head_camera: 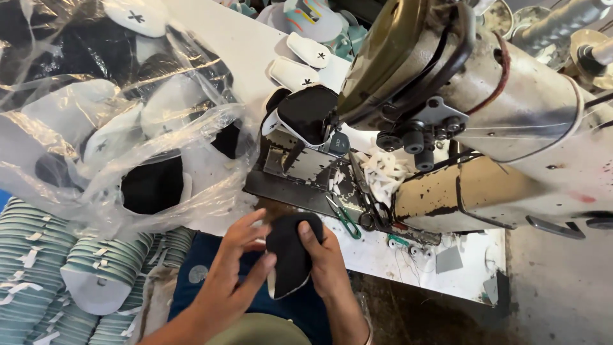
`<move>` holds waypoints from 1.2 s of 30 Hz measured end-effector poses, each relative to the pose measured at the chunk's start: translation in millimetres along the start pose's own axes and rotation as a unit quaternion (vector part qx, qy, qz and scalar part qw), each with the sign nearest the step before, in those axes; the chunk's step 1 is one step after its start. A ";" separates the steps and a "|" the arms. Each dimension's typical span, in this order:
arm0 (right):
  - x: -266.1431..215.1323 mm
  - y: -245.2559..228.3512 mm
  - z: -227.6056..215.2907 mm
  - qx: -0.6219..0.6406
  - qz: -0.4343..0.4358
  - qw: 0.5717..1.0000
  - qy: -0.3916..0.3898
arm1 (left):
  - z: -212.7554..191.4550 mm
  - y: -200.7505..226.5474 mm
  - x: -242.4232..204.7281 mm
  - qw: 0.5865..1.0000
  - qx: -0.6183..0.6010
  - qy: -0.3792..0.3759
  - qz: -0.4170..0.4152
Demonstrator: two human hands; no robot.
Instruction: The person uses a sewing machine to stitch the edges of black slipper uppers. They repeatedly pick up a slipper, guide it under the needle to sew the perimeter, and then place the finished item on a pile of completed slippers on the table.
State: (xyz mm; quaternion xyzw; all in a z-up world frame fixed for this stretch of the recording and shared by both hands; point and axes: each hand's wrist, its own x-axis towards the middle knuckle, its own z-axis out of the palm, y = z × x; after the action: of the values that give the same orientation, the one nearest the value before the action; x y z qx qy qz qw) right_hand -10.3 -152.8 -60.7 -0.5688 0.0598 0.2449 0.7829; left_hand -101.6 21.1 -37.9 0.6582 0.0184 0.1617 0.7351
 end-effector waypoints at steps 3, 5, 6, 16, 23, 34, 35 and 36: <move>-2.9 -7.6 4.6 -0.024 0.026 0.998 -0.050 | -8.2 14.6 21.2 0.985 0.101 -0.135 0.043; -6.2 -14.3 9.6 -0.040 0.022 0.997 -0.065 | -15.4 -6.9 20.7 0.944 0.165 -0.196 -0.206; -8.7 -17.8 12.3 -0.039 0.021 0.997 -0.065 | -15.7 -8.7 23.5 0.944 0.166 -0.196 -0.206; -24.3 8.2 -7.6 -0.123 0.015 0.990 -0.066 | -11.5 -9.2 23.1 0.984 -0.007 -0.026 -0.174; -22.6 25.4 -16.9 -0.086 -0.014 0.996 -0.031 | -32.7 -73.6 -5.4 0.903 -0.380 -0.018 -0.199; -32.0 12.9 -8.2 -0.065 -0.052 0.994 -0.068 | -14.0 -27.4 31.3 0.954 -0.095 -0.146 -0.244; -32.7 10.4 -7.8 -0.047 -0.062 0.995 -0.069 | -13.6 -27.7 31.2 0.957 -0.079 -0.147 -0.236; -30.2 11.6 -12.3 -0.046 -0.061 0.995 -0.066 | -11.8 -22.5 32.7 0.957 -0.080 -0.149 -0.238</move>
State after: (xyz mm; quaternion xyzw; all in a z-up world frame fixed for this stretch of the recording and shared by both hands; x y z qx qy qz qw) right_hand -39.7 -170.9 -63.7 -0.5894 -0.0382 0.2367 0.7714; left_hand -68.7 39.2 -55.3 0.5906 0.0522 -0.1165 0.7968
